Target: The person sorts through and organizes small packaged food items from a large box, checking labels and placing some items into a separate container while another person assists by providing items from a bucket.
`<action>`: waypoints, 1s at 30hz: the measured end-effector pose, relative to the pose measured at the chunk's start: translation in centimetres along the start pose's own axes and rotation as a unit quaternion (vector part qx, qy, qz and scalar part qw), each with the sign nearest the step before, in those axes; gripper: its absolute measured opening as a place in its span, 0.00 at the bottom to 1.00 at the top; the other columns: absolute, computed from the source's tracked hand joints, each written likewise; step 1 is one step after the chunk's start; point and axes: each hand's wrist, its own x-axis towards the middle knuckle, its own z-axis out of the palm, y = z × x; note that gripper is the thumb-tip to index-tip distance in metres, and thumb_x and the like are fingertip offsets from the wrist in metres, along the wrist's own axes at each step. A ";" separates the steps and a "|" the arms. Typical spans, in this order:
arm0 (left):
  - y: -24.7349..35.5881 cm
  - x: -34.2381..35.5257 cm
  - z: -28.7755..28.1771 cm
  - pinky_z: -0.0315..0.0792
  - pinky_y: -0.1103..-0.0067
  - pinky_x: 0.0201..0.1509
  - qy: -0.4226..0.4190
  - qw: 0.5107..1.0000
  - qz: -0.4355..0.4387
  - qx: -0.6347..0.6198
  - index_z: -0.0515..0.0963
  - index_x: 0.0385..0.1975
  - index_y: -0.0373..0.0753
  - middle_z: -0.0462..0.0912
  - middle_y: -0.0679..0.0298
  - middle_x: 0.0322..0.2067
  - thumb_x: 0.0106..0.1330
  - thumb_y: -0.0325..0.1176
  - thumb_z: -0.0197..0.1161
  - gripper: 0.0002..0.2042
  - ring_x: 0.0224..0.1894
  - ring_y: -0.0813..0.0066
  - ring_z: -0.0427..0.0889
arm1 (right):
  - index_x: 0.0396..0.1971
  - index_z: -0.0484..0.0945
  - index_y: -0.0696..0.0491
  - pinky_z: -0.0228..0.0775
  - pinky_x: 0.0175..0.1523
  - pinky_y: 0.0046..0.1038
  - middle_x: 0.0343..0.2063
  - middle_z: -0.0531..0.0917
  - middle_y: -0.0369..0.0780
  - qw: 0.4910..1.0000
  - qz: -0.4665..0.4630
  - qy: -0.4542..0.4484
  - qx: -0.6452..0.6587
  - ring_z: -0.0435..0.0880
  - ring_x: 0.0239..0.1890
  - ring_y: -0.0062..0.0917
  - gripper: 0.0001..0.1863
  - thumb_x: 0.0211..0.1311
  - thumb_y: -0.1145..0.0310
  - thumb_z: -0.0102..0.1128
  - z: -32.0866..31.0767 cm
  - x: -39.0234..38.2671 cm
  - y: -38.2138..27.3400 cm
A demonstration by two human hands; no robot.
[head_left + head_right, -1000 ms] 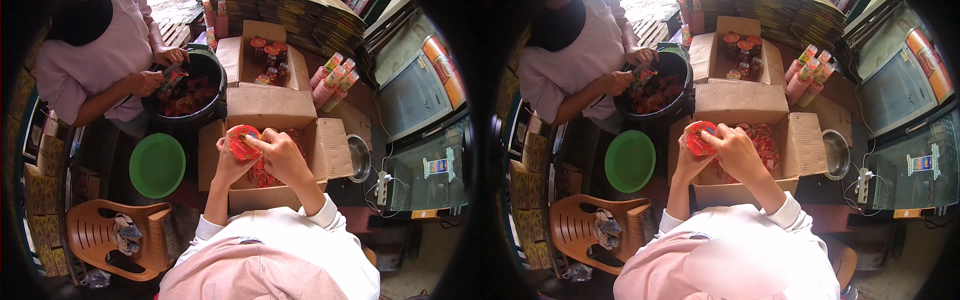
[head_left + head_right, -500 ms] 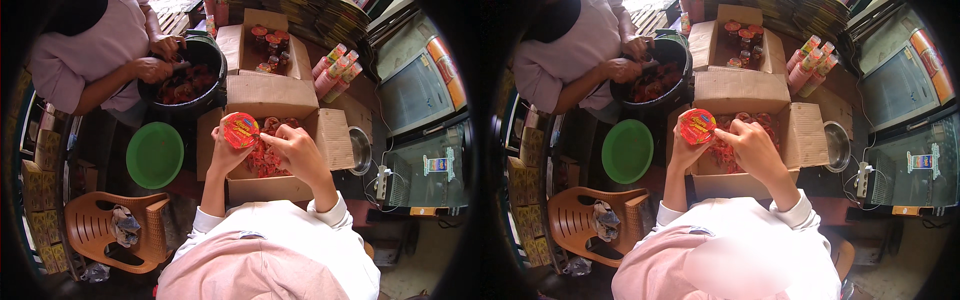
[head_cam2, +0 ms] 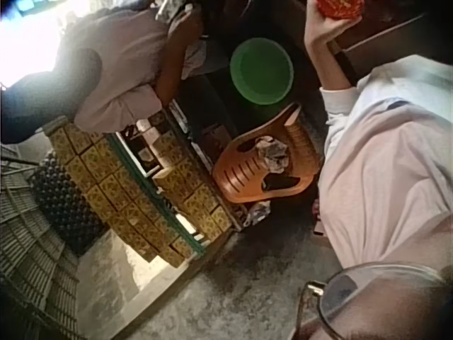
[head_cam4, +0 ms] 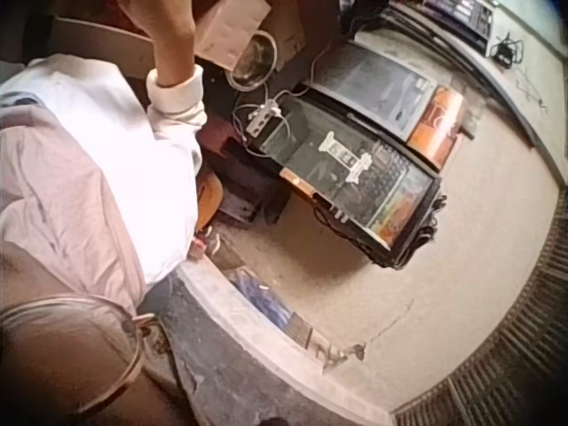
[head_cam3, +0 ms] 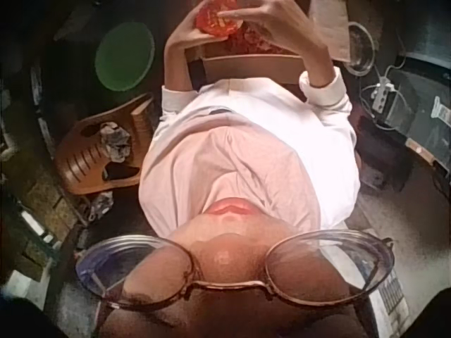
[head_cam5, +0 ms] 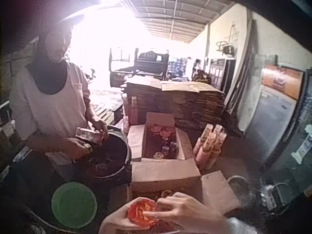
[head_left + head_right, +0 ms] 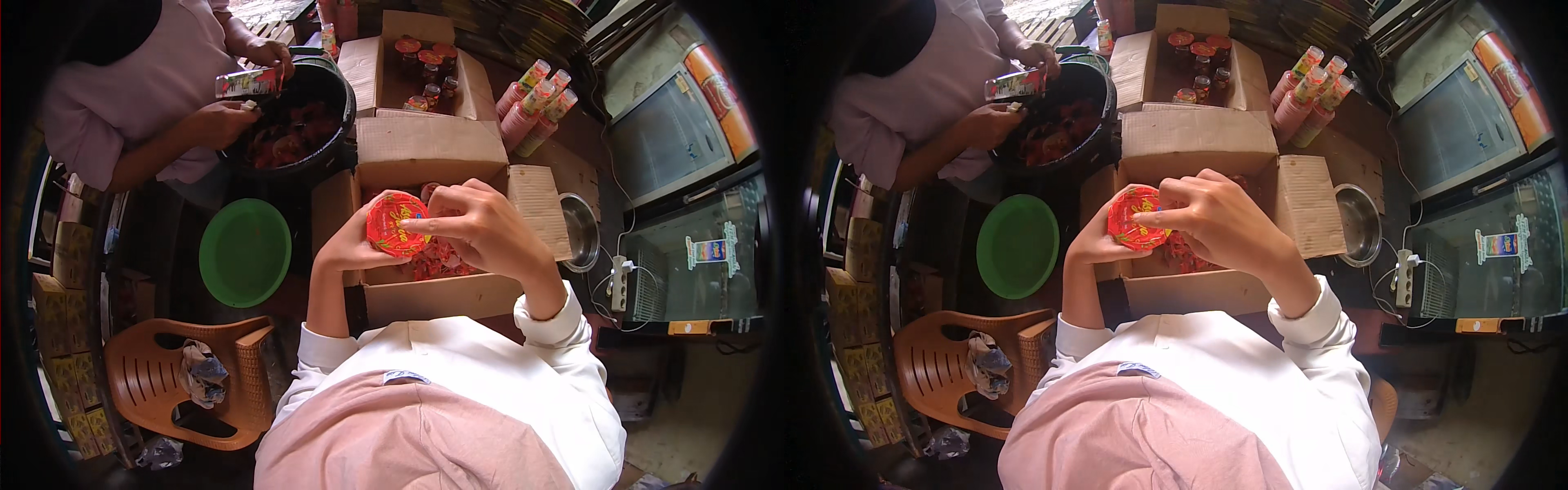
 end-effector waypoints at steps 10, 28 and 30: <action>0.1 0.1 0.0 0.66 0.77 0.54 -0.003 1.000 0.002 0.002 0.66 0.47 0.36 0.73 0.63 0.43 0.38 0.32 0.74 0.33 0.47 0.75 0.72 | 0.40 0.79 0.39 0.66 0.44 0.27 0.33 0.75 0.35 0.999 0.007 -0.041 -0.031 0.77 0.36 0.25 0.26 0.36 0.79 0.63 0.1 0.8 -0.3; -0.2 0.6 -0.4 0.68 0.78 0.51 -0.034 0.999 0.007 0.012 0.67 0.46 0.36 0.74 0.62 0.41 0.39 0.33 0.74 0.31 0.46 0.77 0.73 | 0.40 0.79 0.38 0.66 0.45 0.27 0.33 0.76 0.36 0.996 -0.006 -0.067 -0.066 0.78 0.33 0.26 0.22 0.42 0.76 0.58 0.4 1.4 0.3; -0.3 0.5 -0.3 0.68 0.78 0.51 -0.025 1.000 -0.002 0.004 0.67 0.46 0.36 0.74 0.62 0.41 0.39 0.33 0.74 0.31 0.45 0.77 0.73 | 0.40 0.79 0.39 0.66 0.45 0.27 0.33 0.76 0.36 0.995 -0.009 -0.060 -0.079 0.77 0.33 0.25 0.21 0.42 0.76 0.57 0.5 1.6 0.3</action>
